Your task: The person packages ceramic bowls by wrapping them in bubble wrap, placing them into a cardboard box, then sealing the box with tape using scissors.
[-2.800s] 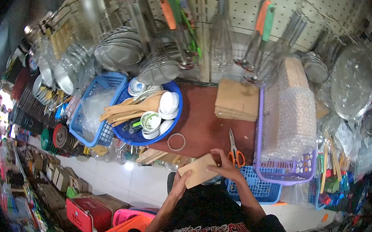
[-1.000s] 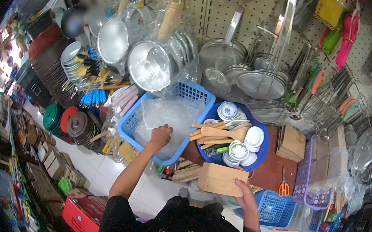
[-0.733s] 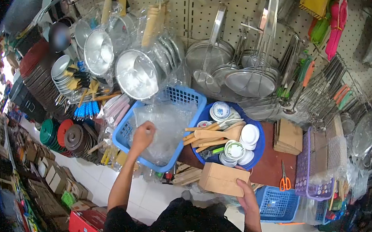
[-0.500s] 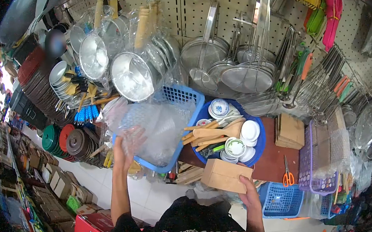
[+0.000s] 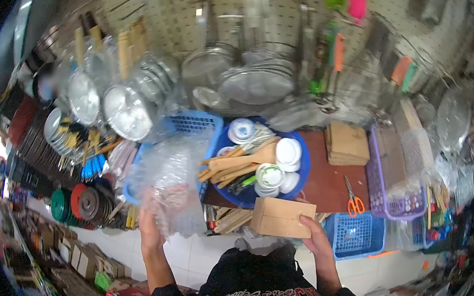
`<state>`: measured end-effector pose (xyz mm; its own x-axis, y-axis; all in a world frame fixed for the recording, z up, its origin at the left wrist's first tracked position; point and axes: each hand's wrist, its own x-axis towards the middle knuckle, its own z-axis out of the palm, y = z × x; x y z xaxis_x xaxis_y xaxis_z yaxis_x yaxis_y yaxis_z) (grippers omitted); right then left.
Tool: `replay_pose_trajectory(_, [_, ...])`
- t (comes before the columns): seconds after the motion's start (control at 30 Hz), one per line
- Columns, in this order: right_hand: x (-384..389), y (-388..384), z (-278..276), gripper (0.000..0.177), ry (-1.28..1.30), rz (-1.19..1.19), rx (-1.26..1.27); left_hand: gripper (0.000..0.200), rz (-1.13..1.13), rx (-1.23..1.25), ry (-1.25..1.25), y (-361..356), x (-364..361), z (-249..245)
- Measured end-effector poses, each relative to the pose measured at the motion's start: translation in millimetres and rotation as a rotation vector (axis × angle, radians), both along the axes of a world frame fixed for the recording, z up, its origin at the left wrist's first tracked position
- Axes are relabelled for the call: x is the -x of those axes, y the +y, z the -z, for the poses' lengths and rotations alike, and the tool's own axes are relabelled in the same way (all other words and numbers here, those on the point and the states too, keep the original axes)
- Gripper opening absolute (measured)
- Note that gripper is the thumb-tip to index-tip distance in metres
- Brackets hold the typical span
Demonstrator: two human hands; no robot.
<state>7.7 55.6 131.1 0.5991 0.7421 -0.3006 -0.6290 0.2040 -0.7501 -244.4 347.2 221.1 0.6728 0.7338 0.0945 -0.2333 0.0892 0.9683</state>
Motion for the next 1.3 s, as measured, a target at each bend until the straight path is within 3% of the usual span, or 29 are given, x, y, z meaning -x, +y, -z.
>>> replay_pose_trajectory(0.07, [-9, -20, 0, 0.065, -0.005, 0.044, -0.017, 0.027, 0.149, -0.283, 0.162, -24, -35, -44])
replay_pose_trajectory(0.3, [-37, -111, -10, 0.072, -0.112, 0.113, -0.016, 0.017, 0.791, -0.224, 0.190, -89, -148, -104])
replay_pose_trajectory(0.33, [-41, -125, -9, 0.075, -0.124, 0.118, -0.025, 0.016, 0.863, -0.366, 0.189, -97, -169, -108])
replay_pose_trajectory(0.4, [-48, -152, -6, 0.080, -0.148, 0.120, -0.043, 0.019, 0.997, -0.293, 0.210, -115, -206, -111])
replay_pose_trajectory(0.53, [-62, -195, -4, 0.085, -0.177, 0.167, -0.065, 0.051, 1.198, 0.208, 0.238, -162, -291, -104])
replay_pose_trajectory(0.63, [-70, -217, 1, 0.083, -0.219, 0.268, -0.092, 0.048, 1.183, 0.294, 0.297, -183, -349, -101])
replay_pose_trajectory(0.73, [-74, -239, 10, 0.083, -0.149, 0.333, -0.058, 0.040, 1.186, 0.093, 0.413, -174, -413, -62])
replay_pose_trajectory(0.8, [-78, -250, 16, 0.083, -0.130, 0.333, -0.047, 0.032, 1.094, -0.459, 0.358, -162, -459, -15])
replay_pose_trajectory(0.87, [-84, -259, 24, 0.083, -0.107, 0.321, -0.038, 0.028, 0.955, -1.016, 0.532, -133, -506, 40])
replay_pose_trajectory(1.07, [-103, -279, 60, 0.078, -0.046, 0.259, -0.011, 0.028, 0.855, -1.232, 0.689, -73, -564, 178])
replay_pose_trajectory(1.2, [-114, -281, 54, 0.079, -0.095, 0.184, 0.055, 0.033, 0.595, -1.255, 0.809, -89, -553, 173])
replay_pose_trajectory(1.3, [-128, -272, 51, 0.080, -0.173, 0.086, 0.047, 0.040, 0.839, -0.971, 0.755, -104, -552, 160])
